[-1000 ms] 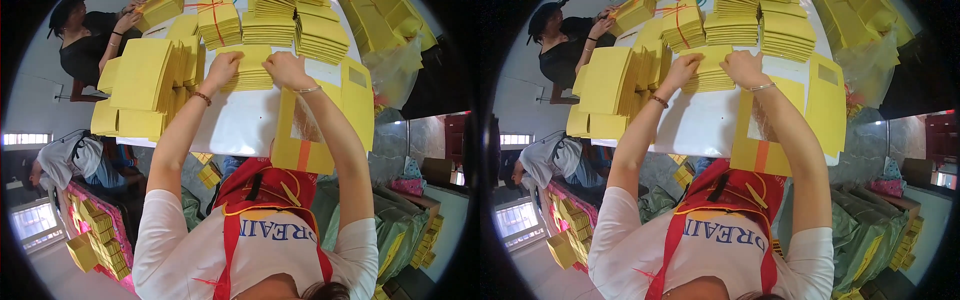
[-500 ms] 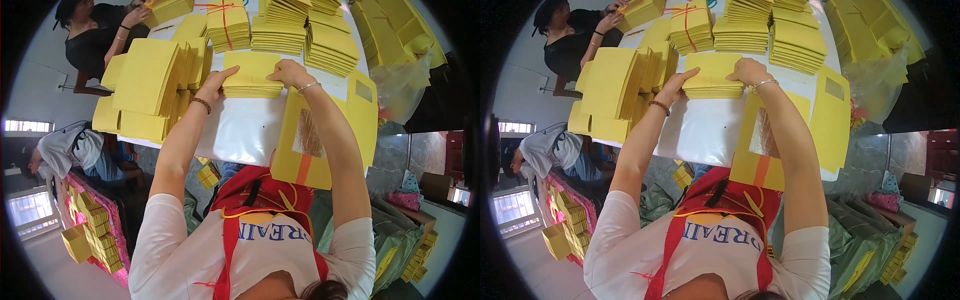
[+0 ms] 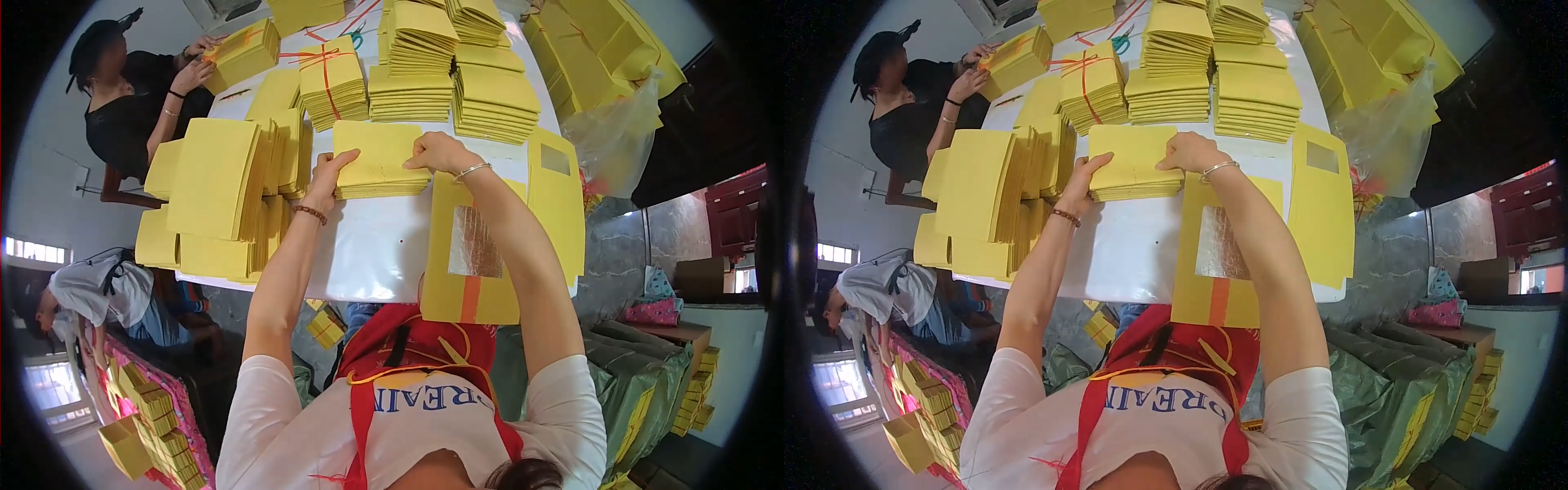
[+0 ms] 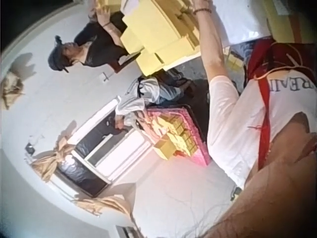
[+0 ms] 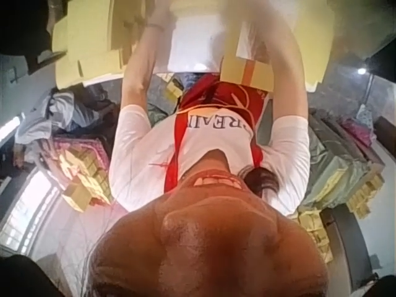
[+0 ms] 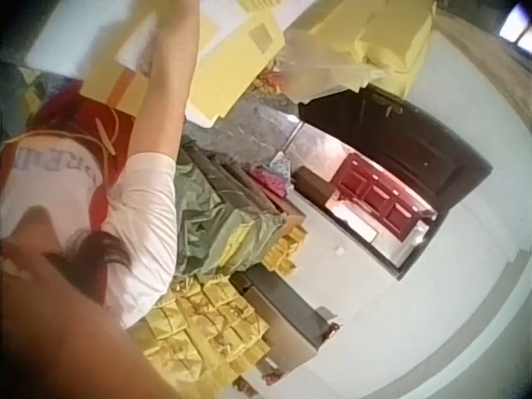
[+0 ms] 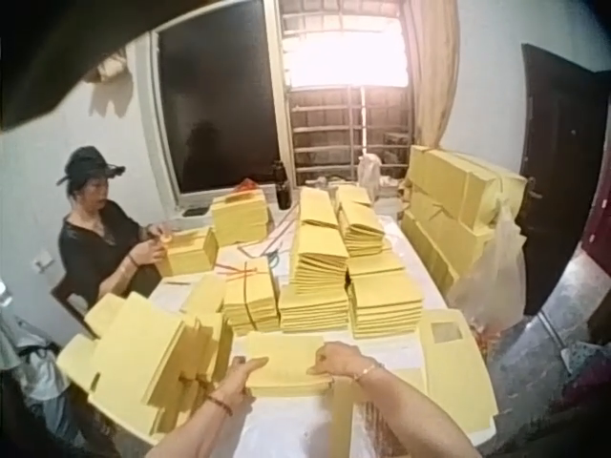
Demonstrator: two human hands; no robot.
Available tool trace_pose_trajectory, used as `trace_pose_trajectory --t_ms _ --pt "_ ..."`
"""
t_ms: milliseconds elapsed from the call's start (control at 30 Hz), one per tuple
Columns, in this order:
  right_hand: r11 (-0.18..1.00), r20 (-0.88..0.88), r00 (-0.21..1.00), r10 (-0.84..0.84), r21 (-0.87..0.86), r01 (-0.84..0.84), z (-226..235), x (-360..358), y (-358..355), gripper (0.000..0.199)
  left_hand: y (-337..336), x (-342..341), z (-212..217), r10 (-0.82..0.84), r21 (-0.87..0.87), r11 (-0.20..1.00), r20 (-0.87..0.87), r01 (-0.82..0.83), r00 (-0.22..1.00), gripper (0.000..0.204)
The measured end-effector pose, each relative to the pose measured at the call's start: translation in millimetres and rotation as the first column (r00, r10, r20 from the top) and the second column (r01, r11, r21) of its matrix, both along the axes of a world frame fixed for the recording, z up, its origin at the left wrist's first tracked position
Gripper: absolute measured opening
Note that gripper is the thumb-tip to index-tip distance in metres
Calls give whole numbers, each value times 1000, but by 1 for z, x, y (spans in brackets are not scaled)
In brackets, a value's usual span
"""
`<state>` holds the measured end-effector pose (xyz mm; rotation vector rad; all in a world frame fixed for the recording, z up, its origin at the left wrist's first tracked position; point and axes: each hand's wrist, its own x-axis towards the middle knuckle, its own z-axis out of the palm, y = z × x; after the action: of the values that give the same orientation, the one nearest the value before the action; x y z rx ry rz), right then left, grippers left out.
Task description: Assembling and stacking sheets of yellow ritual paper with silver foil centers.
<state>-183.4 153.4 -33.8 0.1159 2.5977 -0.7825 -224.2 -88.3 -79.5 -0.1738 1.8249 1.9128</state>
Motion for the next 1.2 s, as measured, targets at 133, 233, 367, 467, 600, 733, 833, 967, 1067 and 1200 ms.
trace_pose_trajectory --t_ms 133,233,367,467,600,733,833,967,1067,1200 --pt "998 -128 991 -37 -51 31 1 5 -7 33 -5 0 -1 3 84 996 9 -4 1000 73" --pt "984 -136 989 -63 -175 38 -6 6 0 30 -4 9 7 52 164 985 56 -61 997 71" --pt "852 -207 965 -158 -523 27 -23 3 30 55 -5 12 4 100 365 928 -56 -73 993 66" --pt "717 -399 824 -403 -697 13 -30 3 36 87 -4 10 2 157 471 877 -96 -94 983 64" --pt "540 114 975 -191 -817 201 -10 -2 38 108 3 10 3 95 504 864 -155 -4 983 63" --pt "414 201 964 -177 -873 258 1 -5 27 101 4 10 9 80 489 870 -257 58 963 66" --pt "611 -144 979 -144 -792 -27 6 -6 16 107 -2 6 1 90 469 879 -343 87 935 71" --pt "818 -261 965 34 -547 -177 -6 -5 8 114 -12 16 -14 -18 294 943 -418 154 908 94" --pt "838 -246 966 79 -509 -198 -6 -9 10 112 -15 20 -16 -114 194 959 -402 206 909 105" --pt "856 -316 945 88 -462 -234 -5 -2 10 108 -12 21 -30 -184 141 956 -399 258 898 108"
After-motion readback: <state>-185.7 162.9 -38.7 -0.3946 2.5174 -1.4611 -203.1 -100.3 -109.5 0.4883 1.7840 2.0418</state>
